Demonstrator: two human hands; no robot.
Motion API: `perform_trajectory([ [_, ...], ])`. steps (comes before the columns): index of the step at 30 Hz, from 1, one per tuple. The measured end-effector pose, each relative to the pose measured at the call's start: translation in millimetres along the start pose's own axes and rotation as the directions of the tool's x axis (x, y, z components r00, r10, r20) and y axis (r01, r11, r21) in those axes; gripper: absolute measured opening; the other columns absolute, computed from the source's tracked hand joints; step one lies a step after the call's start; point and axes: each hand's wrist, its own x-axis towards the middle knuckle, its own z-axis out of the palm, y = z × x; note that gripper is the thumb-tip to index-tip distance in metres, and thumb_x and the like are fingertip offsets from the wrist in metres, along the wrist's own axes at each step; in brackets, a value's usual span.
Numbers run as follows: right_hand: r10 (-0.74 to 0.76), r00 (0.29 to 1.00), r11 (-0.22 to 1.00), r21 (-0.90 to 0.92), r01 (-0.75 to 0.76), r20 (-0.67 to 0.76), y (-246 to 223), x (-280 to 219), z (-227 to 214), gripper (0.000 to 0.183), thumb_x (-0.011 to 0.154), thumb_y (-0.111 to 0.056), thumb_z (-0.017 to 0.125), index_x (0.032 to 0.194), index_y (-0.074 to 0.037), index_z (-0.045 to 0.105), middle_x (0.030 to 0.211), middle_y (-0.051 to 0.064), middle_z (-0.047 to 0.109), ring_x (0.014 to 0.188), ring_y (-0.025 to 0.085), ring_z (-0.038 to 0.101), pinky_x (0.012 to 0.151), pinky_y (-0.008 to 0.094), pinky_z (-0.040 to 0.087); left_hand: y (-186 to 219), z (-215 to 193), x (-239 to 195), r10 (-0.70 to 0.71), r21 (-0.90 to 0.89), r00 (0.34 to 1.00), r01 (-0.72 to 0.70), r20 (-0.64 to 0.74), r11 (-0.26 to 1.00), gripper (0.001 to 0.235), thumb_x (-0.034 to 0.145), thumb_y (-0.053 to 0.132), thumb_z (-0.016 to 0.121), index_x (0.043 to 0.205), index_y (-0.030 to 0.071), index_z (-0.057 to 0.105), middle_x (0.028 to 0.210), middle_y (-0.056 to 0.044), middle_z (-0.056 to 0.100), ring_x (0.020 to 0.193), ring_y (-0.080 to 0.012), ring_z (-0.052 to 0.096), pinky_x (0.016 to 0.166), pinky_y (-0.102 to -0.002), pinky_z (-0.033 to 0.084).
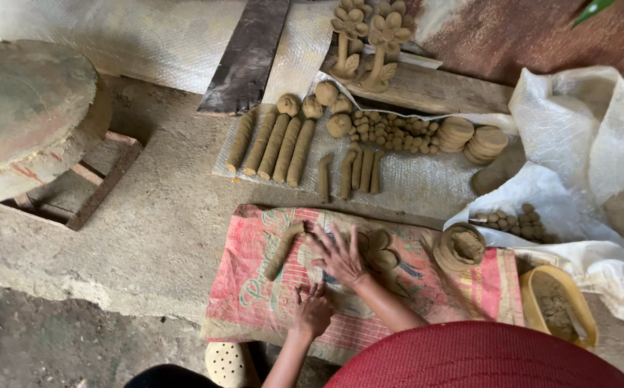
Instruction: The person shapes and joins small pieces of clay by hand to create decorative floral elements and other clay structures on a fabric surface.
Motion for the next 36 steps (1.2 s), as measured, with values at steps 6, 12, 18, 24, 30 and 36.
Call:
perform_trajectory([
  [6, 0.154, 0.988, 0.988, 0.025, -0.154, -0.010, -16, -20, -13, 0.081, 0.105, -0.072, 0.027, 0.167, -0.022, 0.013, 0.174, 0.007, 0.014, 0.160, 0.030, 0.015, 0.124, 0.071, 0.002, -1, 2, -1, 0.007, -0.064, 0.996, -0.013, -0.086, 0.998, 0.072, 0.103, 0.038, 0.056, 0.158, 0.001, 0.029, 0.171, -0.008, 0.018, 0.157, -0.0227, 0.018, 0.123, -0.070, 0.006],
  [12, 0.106, 0.994, 0.994, 0.010, -0.106, 0.029, -7, -16, -13, 0.078, 0.103, -0.067, 0.035, 0.166, -0.025, 0.019, 0.170, 0.006, 0.023, 0.153, 0.032, 0.029, 0.123, 0.073, 0.008, 3, -7, -3, 0.013, -0.078, 1.000, -0.015, -0.018, 0.997, 0.072, 0.102, 0.042, 0.056, 0.157, 0.003, 0.030, 0.172, -0.007, 0.012, 0.159, -0.0231, 0.011, 0.124, -0.067, 0.005],
  [18, 0.115, 0.976, 0.991, -0.089, -0.100, 0.184, 1, -8, -12, 0.079, 0.096, -0.026, 0.059, 0.163, -0.028, 0.018, 0.169, 0.007, 0.020, 0.151, 0.032, 0.031, 0.122, 0.073, 0.010, 5, -17, -8, -0.006, -0.059, 0.998, 0.010, 0.069, 0.998, 0.074, 0.102, 0.043, 0.056, 0.158, 0.004, 0.028, 0.173, -0.007, 0.009, 0.159, -0.0228, 0.010, 0.125, -0.067, 0.003],
  [24, 0.177, 0.984, 0.950, -0.265, -0.165, 0.024, 16, -14, 2, 0.096, 0.091, 0.008, 0.061, 0.167, -0.030, 0.017, 0.174, 0.007, 0.010, 0.157, 0.031, 0.023, 0.126, 0.069, 0.008, 12, -15, -9, -0.014, -0.019, 0.998, 0.016, 0.065, 1.000, 0.072, 0.104, 0.048, 0.054, 0.155, 0.001, 0.035, 0.174, -0.009, 0.007, 0.161, -0.0256, 0.007, 0.125, -0.068, 0.003],
  [30, 0.189, 0.972, 0.947, -0.289, -0.141, 0.143, 29, -18, 8, 0.098, 0.086, 0.009, 0.059, 0.166, -0.031, 0.018, 0.172, 0.005, 0.015, 0.155, 0.033, 0.025, 0.121, 0.075, 0.009, 14, -16, -6, -0.036, -0.065, 0.999, 0.039, 0.041, 0.997, 0.075, 0.100, 0.050, 0.058, 0.154, 0.002, 0.037, 0.172, -0.008, 0.007, 0.159, -0.0246, 0.008, 0.124, -0.069, 0.001],
  [36, 0.115, 0.973, 0.982, -0.170, -0.080, 0.202, 15, -27, 6, 0.089, 0.091, 0.002, 0.060, 0.166, -0.029, 0.024, 0.169, 0.009, 0.024, 0.151, 0.037, 0.030, 0.119, 0.076, 0.012, 16, -19, -8, -0.017, -0.047, 1.000, 0.017, 0.015, 0.999, 0.082, 0.098, 0.049, 0.062, 0.157, 0.000, 0.032, 0.171, -0.011, 0.008, 0.158, -0.0265, 0.009, 0.123, -0.070, 0.002],
])
